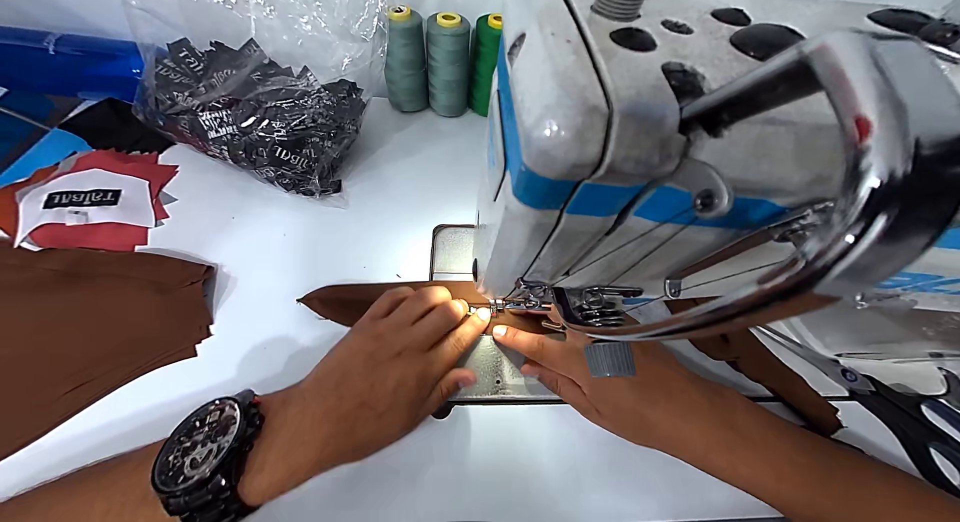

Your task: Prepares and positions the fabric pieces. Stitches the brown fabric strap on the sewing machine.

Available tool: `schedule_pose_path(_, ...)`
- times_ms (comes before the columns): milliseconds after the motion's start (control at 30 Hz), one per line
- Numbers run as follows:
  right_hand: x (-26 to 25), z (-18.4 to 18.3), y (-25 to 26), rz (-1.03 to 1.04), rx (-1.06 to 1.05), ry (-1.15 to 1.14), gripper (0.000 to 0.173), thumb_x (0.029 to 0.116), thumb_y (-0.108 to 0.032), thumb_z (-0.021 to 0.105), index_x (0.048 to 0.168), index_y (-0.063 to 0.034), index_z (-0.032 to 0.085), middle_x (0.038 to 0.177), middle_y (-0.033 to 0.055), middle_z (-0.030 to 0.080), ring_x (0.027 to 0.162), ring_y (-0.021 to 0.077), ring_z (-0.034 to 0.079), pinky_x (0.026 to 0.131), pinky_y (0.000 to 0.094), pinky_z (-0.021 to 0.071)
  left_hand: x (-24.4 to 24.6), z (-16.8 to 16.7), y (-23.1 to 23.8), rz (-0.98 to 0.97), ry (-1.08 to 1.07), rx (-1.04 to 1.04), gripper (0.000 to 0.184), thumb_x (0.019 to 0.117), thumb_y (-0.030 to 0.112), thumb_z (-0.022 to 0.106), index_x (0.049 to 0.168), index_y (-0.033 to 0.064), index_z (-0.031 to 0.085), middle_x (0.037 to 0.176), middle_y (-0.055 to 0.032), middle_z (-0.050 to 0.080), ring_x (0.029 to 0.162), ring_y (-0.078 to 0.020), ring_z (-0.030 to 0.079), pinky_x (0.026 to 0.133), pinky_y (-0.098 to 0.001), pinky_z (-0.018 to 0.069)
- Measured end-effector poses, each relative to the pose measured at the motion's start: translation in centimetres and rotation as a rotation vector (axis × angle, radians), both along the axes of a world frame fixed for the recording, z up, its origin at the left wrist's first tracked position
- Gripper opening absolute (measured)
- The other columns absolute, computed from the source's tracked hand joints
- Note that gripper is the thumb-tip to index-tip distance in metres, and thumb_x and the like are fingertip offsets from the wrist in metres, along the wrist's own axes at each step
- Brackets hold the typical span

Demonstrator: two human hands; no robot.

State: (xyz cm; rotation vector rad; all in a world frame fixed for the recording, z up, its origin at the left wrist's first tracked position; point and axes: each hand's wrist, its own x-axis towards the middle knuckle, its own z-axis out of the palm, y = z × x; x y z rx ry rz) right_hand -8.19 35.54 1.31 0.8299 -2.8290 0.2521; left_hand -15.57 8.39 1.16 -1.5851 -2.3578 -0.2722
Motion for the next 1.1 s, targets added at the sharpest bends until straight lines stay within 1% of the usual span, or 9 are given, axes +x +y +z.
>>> schedule_pose_path(67,0.4,0.2,0.2,0.020,-0.062,0.058,0.037,0.1065,-0.045,0.044,0.126,-0.0304,0.072,0.113,-0.0021,0.071,0.111,0.0158,0.065,0.094,0.0373,0.0532,1.1,-0.1,0.3,-0.005,-0.002,-0.025,0.056,0.1092,0.047,0.027,0.138,0.0177,0.065,0.131,-0.0036,0.067,0.127,-0.0226,0.057,0.106,-0.0425,0.0430)
schedule_pose_path(167,0.7,0.3,0.1,0.046,-0.156,0.134,0.033,0.1063,-0.033,0.049,0.119,-0.0175,0.075,0.115,-0.0002,0.072,0.113,0.0156,0.066,0.097,0.0338,0.0532,2.0,-0.3,0.8,0.001,0.016,-0.040,0.057,0.1093,0.047,0.026,0.138,0.0161,0.065,0.132,-0.0047,0.066,0.128,-0.0233,0.057,0.107,-0.0421,0.0417)
schedule_pose_path(233,0.5,-0.2,0.1,0.076,-0.148,0.092,0.033,0.1075,-0.031,0.048,0.120,-0.0154,0.074,0.121,0.0001,0.071,0.119,0.0147,0.064,0.102,0.0297,0.0516,2.0,-0.3,1.0,-0.004,0.025,-0.037,0.058,0.1093,0.046,0.027,0.136,0.0141,0.066,0.131,-0.0062,0.067,0.127,-0.0243,0.057,0.107,-0.0423,0.0419)
schedule_pose_path(333,0.2,-0.8,0.4,0.085,-0.113,0.057,0.034,0.1074,-0.030,0.047,0.121,-0.0153,0.074,0.123,0.0001,0.071,0.121,0.0142,0.063,0.103,0.0277,0.0504,2.1,-0.1,0.6,-0.001,0.035,-0.036,0.055,0.1098,0.043,0.029,0.138,0.0116,0.065,0.135,-0.0068,0.066,0.130,-0.0231,0.057,0.110,-0.0373,0.0422)
schedule_pose_path(467,0.1,-0.8,1.0,0.068,-0.079,0.033,0.035,0.1073,-0.030,0.045,0.120,-0.0160,0.074,0.123,0.0006,0.071,0.121,0.0157,0.064,0.102,0.0297,0.0517,1.8,-0.2,-0.3,-0.028,-0.047,0.006,0.047,0.1102,0.034,0.035,0.135,0.0108,0.067,0.139,-0.0069,0.064,0.135,-0.0206,0.055,0.113,-0.0320,0.0435)
schedule_pose_path(633,0.0,-0.8,1.3,0.045,-0.079,0.027,0.035,0.1077,-0.031,0.045,0.121,-0.0168,0.074,0.120,0.0003,0.072,0.115,0.0157,0.066,0.098,0.0310,0.0532,0.8,-0.1,-0.6,-0.037,-0.116,0.043,0.044,0.1088,0.036,0.037,0.134,0.0183,0.068,0.137,-0.0049,0.063,0.134,-0.0205,0.054,0.113,-0.0339,0.0434)
schedule_pose_path(833,0.0,-0.3,2.1,0.012,-0.060,0.065,0.035,0.1068,-0.033,0.045,0.117,-0.0191,0.076,0.109,-0.0016,0.073,0.109,0.0146,0.068,0.091,0.0312,0.0556,-0.1,-0.2,0.0,-0.082,-0.142,0.046,0.045,0.1095,0.036,0.036,0.135,0.0167,0.068,0.139,-0.0055,0.062,0.139,-0.0192,0.050,0.115,-0.0311,0.0400)
schedule_pose_path(967,0.1,1.5,2.0,-0.003,-0.059,-0.008,0.028,0.1047,-0.028,0.053,0.104,-0.0133,0.076,0.101,0.0044,0.074,0.099,0.0208,0.071,0.085,0.0373,0.0576,-0.1,0.1,0.5,-0.071,-0.131,0.044,0.044,0.1091,0.036,0.037,0.134,0.0174,0.069,0.136,-0.0053,0.063,0.136,-0.0191,0.052,0.114,-0.0290,0.0408)
schedule_pose_path(1100,0.1,1.4,2.2,-0.002,-0.067,-0.011,0.029,0.1056,-0.029,0.052,0.109,-0.0143,0.077,0.104,0.0038,0.074,0.102,0.0203,0.071,0.087,0.0371,0.0572,-0.3,0.0,0.6,-0.070,-0.146,0.056,0.044,0.1089,0.036,0.037,0.132,0.0189,0.070,0.137,-0.0049,0.063,0.139,-0.0209,0.050,0.115,-0.0322,0.0397)
